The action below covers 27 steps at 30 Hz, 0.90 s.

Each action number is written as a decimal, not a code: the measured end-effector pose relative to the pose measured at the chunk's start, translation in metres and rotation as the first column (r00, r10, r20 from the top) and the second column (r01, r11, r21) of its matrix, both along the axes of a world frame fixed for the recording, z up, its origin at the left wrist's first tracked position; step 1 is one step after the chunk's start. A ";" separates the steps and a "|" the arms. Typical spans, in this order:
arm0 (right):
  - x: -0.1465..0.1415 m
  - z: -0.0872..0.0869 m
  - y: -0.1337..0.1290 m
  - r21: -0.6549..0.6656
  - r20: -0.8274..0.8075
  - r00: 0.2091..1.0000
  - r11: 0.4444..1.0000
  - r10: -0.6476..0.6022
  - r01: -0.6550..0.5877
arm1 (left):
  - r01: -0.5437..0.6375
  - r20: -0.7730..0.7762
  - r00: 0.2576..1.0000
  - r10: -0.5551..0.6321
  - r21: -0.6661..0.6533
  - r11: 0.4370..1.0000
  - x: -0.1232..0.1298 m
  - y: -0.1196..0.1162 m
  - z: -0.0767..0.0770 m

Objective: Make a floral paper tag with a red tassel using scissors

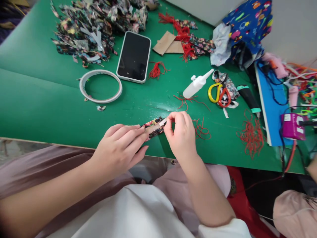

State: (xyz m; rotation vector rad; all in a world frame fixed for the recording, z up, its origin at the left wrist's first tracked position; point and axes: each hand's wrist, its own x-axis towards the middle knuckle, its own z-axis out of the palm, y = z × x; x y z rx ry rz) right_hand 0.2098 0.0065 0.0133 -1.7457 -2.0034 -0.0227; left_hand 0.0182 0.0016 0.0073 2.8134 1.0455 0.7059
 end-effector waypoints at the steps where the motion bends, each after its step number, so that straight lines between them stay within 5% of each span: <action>1: 0.002 0.000 0.001 -0.001 -0.013 1.000 1.000 -0.017 0.017 | -0.002 -0.002 1.000 0.002 0.000 1.000 0.000 0.000 0.000; 16: 0.029 0.006 0.005 -0.030 -0.180 0.966 0.982 -0.188 0.186 | 0.061 -0.013 0.998 -0.062 -0.025 0.998 -0.011 0.003 0.001; 23: 0.040 0.014 0.006 -0.059 -0.357 0.892 0.960 -0.278 0.275 | 0.240 -0.061 0.964 -0.260 -0.230 0.943 -0.030 0.028 0.014; 27: 0.041 0.011 0.007 -0.032 -0.332 0.920 0.977 -0.209 0.211 | 0.181 -0.105 0.973 -0.207 -0.220 0.959 -0.032 0.045 0.023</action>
